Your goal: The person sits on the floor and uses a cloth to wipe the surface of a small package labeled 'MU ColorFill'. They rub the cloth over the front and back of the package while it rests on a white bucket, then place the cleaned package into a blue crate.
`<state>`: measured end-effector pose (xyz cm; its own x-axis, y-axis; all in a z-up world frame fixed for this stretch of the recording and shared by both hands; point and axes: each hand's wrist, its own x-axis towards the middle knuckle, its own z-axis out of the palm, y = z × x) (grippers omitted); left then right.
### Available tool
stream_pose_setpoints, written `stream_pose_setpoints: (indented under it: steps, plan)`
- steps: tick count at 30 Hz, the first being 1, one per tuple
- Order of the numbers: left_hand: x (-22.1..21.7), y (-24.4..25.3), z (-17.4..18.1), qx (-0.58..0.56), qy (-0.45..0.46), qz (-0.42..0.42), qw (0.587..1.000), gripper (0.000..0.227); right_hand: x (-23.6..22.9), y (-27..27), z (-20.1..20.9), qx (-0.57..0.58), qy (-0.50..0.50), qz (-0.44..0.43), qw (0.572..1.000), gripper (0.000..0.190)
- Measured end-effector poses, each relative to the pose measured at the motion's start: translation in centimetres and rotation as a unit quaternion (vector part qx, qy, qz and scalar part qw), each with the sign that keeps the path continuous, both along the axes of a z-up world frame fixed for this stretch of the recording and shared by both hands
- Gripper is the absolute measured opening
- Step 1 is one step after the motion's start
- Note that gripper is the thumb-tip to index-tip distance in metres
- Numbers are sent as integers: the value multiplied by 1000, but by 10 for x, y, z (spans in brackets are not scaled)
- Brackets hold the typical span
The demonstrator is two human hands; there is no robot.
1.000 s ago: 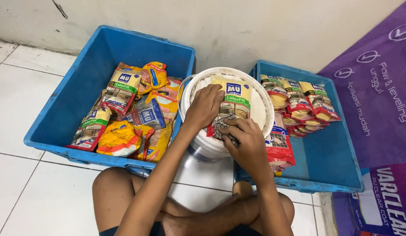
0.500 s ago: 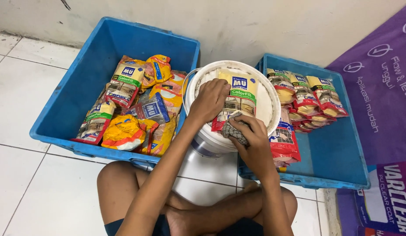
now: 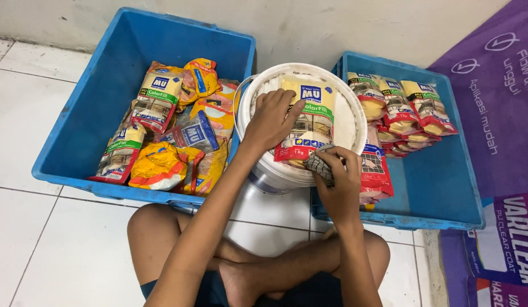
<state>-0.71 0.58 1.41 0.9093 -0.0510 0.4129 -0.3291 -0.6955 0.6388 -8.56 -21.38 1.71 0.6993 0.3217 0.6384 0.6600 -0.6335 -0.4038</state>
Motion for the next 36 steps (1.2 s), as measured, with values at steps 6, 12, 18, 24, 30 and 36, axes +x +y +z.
stream_pose_setpoints:
  steps: [6,12,18,24,30,36]
  plan:
    - [2,2,2,1,1,-4,1000,73,1,10,7,-13,4,0,1000,46]
    - [2,2,3,-1,5,-4,1000,72,-1,21,2,34,-2,-34,999,38]
    - [4,2,3,3,5,-6,1000,70,8,27,-5,63,-14,-61,996,32]
    - [5,1,3,4,1,-3,1000,67,6,25,6,74,10,-42,996,32]
    - [3,0,3,5,18,-7,1000,70,0,19,16,76,52,-5,996,34]
    - [0,0,3,8,33,-8,999,68,1,16,19,35,81,3,996,42]
